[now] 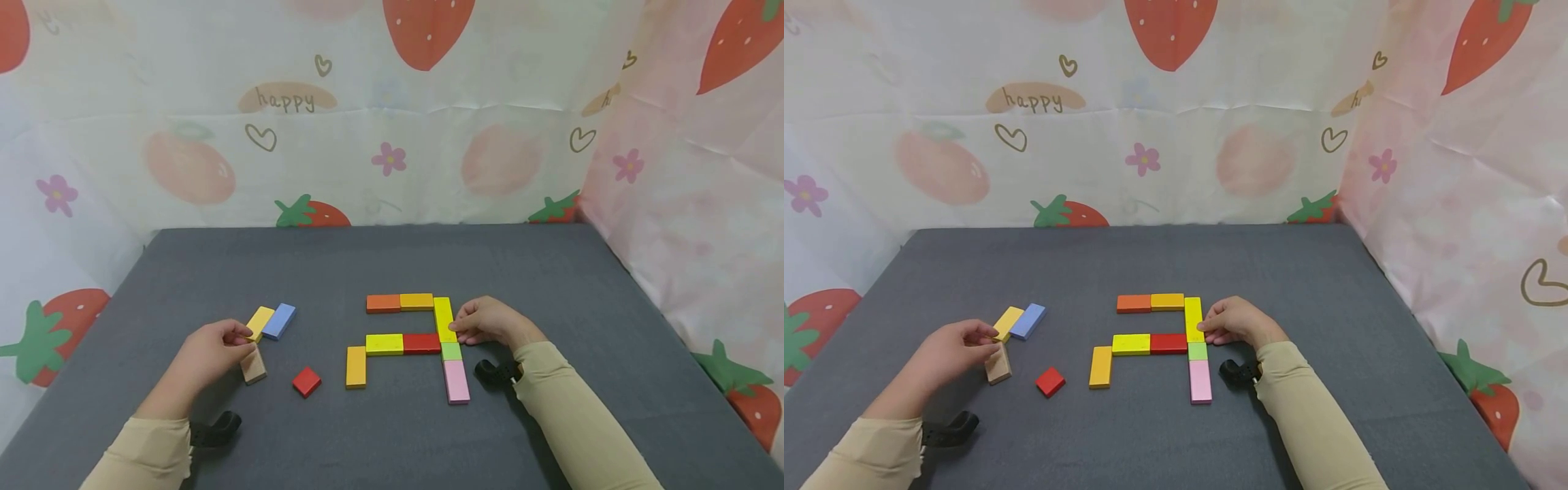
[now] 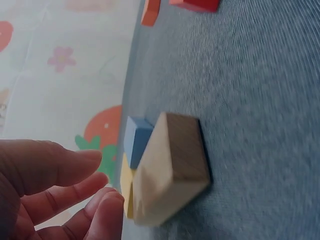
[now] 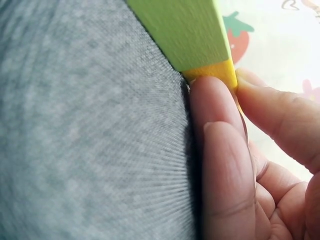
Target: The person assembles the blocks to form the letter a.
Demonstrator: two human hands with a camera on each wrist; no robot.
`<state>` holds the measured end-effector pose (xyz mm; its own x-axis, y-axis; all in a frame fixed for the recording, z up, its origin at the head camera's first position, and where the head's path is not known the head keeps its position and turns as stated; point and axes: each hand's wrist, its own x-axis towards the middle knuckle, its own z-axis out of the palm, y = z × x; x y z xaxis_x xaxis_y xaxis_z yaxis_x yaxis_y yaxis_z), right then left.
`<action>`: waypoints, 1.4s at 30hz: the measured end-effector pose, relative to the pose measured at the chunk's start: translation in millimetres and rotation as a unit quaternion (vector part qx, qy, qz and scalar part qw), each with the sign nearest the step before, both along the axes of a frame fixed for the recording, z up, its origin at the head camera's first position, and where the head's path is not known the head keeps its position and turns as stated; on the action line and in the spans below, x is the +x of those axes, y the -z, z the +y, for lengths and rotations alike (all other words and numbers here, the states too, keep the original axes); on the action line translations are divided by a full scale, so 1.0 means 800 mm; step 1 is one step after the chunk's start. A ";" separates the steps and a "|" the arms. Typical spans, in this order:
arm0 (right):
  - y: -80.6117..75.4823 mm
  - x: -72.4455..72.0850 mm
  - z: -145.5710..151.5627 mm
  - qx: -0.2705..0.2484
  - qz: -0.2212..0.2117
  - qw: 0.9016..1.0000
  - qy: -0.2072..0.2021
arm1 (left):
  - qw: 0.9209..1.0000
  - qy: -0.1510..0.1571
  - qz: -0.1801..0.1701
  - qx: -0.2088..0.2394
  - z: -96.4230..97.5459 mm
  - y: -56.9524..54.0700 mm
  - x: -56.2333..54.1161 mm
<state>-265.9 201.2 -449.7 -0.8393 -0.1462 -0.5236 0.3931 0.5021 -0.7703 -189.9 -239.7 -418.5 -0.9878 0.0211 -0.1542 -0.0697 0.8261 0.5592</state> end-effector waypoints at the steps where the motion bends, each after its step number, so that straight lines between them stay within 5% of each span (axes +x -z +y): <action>1: 0.000 0.000 0.000 0.000 0.000 1.000 0.000 | 1.000 -0.003 0.000 0.000 -0.002 0.001 0.000; 16: 0.002 -0.001 0.001 0.001 0.003 1.000 -0.002 | 0.998 -0.016 -0.056 -0.022 -0.014 0.008 0.000; 23: 0.000 -0.001 0.001 -0.002 0.001 1.000 -0.004 | 0.998 0.004 -0.047 -0.034 -0.009 0.013 0.003; 42: 0.002 -0.002 0.003 -0.004 -0.002 1.000 -0.007 | 0.998 -0.003 -0.065 -0.022 0.004 0.009 0.004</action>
